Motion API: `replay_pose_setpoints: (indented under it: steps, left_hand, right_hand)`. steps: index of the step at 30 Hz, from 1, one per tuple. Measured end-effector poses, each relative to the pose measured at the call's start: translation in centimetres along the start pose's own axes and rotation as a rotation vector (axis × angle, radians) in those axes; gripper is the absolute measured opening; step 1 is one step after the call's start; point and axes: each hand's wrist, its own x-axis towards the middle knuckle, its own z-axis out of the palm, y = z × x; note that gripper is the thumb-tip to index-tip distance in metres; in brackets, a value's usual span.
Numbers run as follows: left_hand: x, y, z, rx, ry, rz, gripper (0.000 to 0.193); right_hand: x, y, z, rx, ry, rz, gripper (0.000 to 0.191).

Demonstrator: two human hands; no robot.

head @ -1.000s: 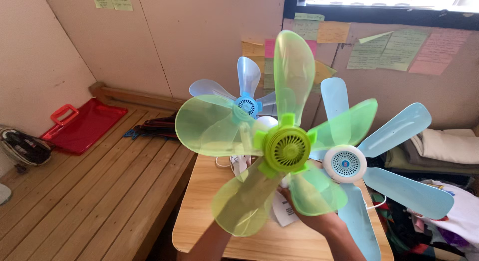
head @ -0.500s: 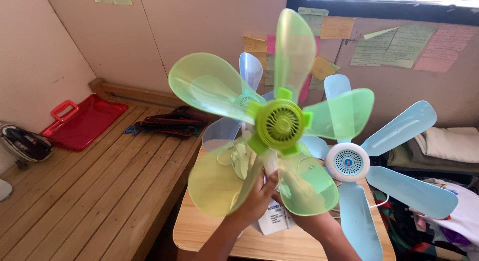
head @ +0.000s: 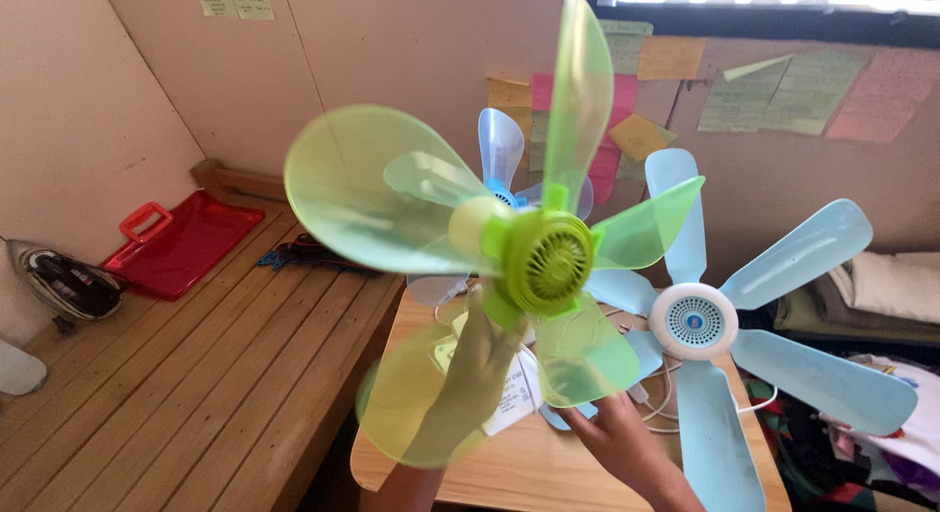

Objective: The person disassembles small table fans by hand, pulling the translucent plastic blades off the motor hubs of a green fan and then a blue fan, setting the removed blades on the table. They then begin reattaching blades, pressing them back onto the hubs.

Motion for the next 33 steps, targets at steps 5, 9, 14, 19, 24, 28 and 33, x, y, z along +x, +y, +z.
replay_pose_setpoints:
  steps: [5, 9, 14, 19, 24, 28, 33]
  left_hand:
    - [-0.8, -2.6, -0.8, -0.081, 0.019, -0.08, 0.05]
    - [-2.0, -3.5, -2.4, -0.141, -0.064, -0.155, 0.039]
    - [-2.6, -3.2, -3.2, -0.346, -0.125, -0.226, 0.031]
    - [-2.0, -2.7, -3.4, -0.329, -0.078, -0.163, 0.035]
    - [-1.2, -3.3, -3.6, -0.197, -0.023, -0.096, 0.042]
    - [-0.9, -4.2, -4.2, -0.15, -0.006, -0.234, 0.031]
    - [-0.7, -4.1, -4.9, -0.168, 0.044, -0.075, 0.028]
  right_hand:
    - [1.3, 0.9, -0.7, 0.243, -0.005, -0.092, 0.03]
    - [3.5, -0.3, -1.6, -0.217, 0.077, 0.165, 0.039]
    - [5.0, -1.8, -1.0, -0.307, 0.014, -0.021, 0.021]
    - [3.8, -2.7, 0.1, -0.345, -0.317, -0.163, 0.04]
    - [1.4, -4.1, 1.3, -0.218, -0.553, 0.017, 0.056]
    - [0.0, -3.7, 1.0, -0.025, -0.843, -0.244, 0.059]
    - [0.5, -1.2, 1.8, 0.566, -0.89, -0.005, 0.016]
